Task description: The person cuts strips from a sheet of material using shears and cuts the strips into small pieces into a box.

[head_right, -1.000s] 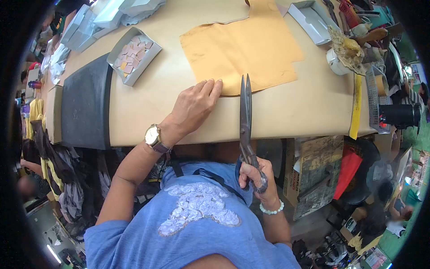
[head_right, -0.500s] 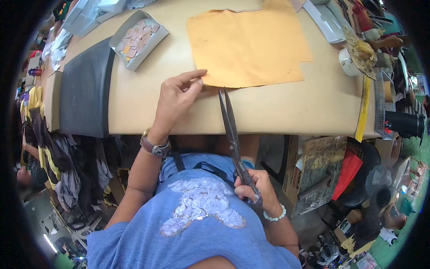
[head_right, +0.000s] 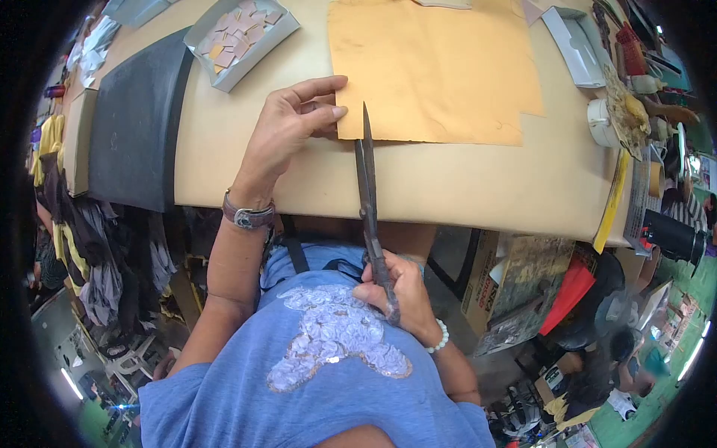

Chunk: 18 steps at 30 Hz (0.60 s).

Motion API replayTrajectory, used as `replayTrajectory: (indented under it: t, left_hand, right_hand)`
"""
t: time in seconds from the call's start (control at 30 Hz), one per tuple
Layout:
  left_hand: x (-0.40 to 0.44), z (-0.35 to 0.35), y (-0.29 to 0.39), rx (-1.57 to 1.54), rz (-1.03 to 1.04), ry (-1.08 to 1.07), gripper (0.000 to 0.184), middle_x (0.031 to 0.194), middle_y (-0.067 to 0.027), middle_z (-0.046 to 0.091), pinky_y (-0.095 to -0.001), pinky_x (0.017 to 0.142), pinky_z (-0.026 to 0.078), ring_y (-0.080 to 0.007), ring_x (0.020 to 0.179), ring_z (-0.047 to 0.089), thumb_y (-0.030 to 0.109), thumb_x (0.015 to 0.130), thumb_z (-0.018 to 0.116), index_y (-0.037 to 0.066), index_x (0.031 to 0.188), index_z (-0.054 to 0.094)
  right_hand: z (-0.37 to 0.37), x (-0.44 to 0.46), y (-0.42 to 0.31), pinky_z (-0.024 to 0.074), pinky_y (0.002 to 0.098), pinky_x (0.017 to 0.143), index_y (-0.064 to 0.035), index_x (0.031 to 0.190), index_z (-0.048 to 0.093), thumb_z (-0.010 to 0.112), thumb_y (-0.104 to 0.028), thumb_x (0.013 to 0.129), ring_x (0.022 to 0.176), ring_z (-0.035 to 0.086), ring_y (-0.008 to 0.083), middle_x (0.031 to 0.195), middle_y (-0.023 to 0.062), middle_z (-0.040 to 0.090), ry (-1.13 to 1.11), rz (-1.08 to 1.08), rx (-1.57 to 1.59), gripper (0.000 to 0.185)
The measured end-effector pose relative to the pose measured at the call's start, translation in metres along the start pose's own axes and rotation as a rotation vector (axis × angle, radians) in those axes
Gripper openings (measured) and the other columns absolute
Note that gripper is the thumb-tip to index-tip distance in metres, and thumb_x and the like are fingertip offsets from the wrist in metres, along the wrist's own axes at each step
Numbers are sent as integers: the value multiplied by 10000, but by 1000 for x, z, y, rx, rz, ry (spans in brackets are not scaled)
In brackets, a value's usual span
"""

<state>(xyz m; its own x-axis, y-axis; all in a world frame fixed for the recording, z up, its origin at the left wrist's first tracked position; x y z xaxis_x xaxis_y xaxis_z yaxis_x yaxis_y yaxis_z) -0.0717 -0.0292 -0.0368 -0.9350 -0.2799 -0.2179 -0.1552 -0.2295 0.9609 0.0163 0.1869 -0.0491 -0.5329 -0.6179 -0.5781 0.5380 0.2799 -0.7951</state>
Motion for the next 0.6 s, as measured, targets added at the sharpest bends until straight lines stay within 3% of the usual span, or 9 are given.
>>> replayTrajectory:
  t: [0.6]
  left_hand:
    - [-2, -4, 2, 67, -10, -56, 447, 893, -113, 630, -218, 664, 509, -102, 734, 609, 49, 784, 613, -48, 1197, 473]
  right_hand:
    - [8, 13, -8, 331, 172, 455, -35, 729, 510, 773, -182, 647, 516, 424, 26, 592, -36, 470, 49, -36, -3, 313]
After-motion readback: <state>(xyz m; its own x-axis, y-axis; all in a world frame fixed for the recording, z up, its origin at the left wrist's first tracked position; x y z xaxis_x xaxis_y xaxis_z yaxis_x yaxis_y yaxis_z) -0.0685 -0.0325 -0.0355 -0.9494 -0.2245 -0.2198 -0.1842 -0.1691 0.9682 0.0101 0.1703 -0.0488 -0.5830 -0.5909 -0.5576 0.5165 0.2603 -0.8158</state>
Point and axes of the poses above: each hand's wrist, its own x-axis towards the middle knuckle, its own z-axis out of the palm, y = z × x, the point moved 7 cm from there along x, towards the middle knuckle
